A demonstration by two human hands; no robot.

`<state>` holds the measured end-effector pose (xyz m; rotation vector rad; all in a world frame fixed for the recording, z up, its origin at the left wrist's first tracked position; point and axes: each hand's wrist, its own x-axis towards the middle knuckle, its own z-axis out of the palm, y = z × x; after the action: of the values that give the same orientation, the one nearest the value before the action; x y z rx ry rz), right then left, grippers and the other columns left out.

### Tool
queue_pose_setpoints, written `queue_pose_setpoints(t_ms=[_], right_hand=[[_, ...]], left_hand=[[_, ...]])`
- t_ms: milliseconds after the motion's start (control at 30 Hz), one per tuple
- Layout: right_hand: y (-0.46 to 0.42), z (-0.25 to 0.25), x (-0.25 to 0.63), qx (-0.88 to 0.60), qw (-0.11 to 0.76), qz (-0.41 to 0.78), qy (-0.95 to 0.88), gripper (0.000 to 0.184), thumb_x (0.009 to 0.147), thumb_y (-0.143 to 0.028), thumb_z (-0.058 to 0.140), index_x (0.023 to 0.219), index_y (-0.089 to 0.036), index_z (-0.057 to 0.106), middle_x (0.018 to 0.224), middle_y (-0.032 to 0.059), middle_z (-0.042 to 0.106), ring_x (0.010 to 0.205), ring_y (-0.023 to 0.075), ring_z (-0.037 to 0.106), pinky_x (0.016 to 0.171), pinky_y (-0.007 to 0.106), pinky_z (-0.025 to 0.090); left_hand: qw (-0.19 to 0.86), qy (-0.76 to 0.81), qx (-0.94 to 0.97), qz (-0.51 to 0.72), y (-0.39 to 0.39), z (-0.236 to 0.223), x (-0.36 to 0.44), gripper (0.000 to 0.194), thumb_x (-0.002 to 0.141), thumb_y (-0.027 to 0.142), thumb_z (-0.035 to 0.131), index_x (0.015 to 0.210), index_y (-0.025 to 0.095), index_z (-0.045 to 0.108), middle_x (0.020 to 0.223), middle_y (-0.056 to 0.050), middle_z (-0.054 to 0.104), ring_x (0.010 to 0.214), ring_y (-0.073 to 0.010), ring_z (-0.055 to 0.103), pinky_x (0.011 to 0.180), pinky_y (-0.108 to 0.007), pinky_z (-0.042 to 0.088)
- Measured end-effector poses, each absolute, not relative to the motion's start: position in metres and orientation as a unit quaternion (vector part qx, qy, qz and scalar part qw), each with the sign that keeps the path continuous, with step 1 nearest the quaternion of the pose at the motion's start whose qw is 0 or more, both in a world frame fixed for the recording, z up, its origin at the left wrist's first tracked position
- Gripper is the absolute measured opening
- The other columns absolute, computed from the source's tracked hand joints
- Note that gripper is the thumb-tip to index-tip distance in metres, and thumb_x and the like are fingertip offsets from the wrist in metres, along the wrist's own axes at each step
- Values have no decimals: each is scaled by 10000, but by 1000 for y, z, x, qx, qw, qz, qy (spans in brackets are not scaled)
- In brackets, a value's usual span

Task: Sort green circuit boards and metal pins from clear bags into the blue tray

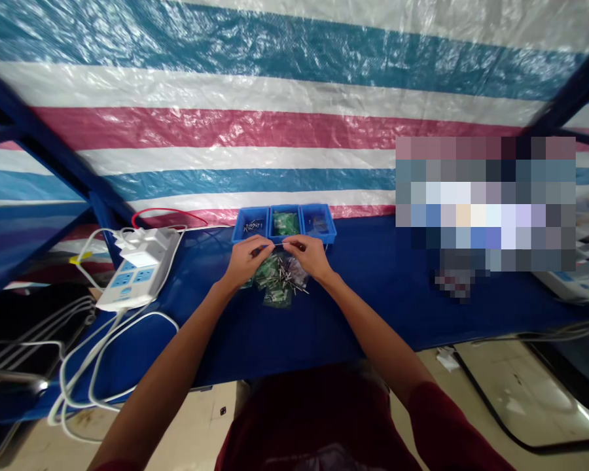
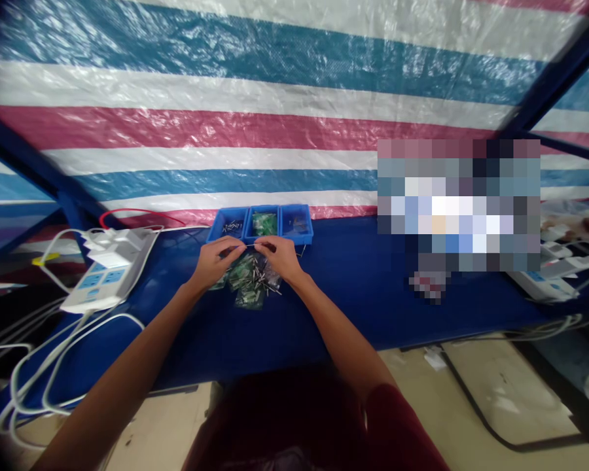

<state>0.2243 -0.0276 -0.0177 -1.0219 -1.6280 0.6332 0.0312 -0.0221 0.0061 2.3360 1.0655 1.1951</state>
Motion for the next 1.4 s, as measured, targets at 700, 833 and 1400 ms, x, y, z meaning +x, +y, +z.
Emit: queue_pose_setpoints(t_ms=[700,833,1400], right_hand=[[-34,-16,214,-482,474,205,-708,355,933,-414,553,679,-191,660,611,-10,630,585,127,549,611,240,384],[-34,-15,217,-487,491,202,-694,510,971,-516,425,649,-191,650,573,-2,607,572,134,558,616,247,389],[-37,-12,220,-448,523,174,-704,269,959,-340,499,1010,-192,718,873,53,673,666,147,563,689,280,463]], left_hand=[[313,415,686,509,-26,1,48,360,824,506,648,850,148,676,879,-82,738,726,-176,659,594,-262,510],[405,375,636,540,-25,2,48,360,839,518,637,832,177,524,817,-78,727,780,-203,701,688,-322,566],[352,369,740,439,-18,0,31,302,928,428,522,1135,223,444,613,73,382,547,-110,395,540,-230,315]])
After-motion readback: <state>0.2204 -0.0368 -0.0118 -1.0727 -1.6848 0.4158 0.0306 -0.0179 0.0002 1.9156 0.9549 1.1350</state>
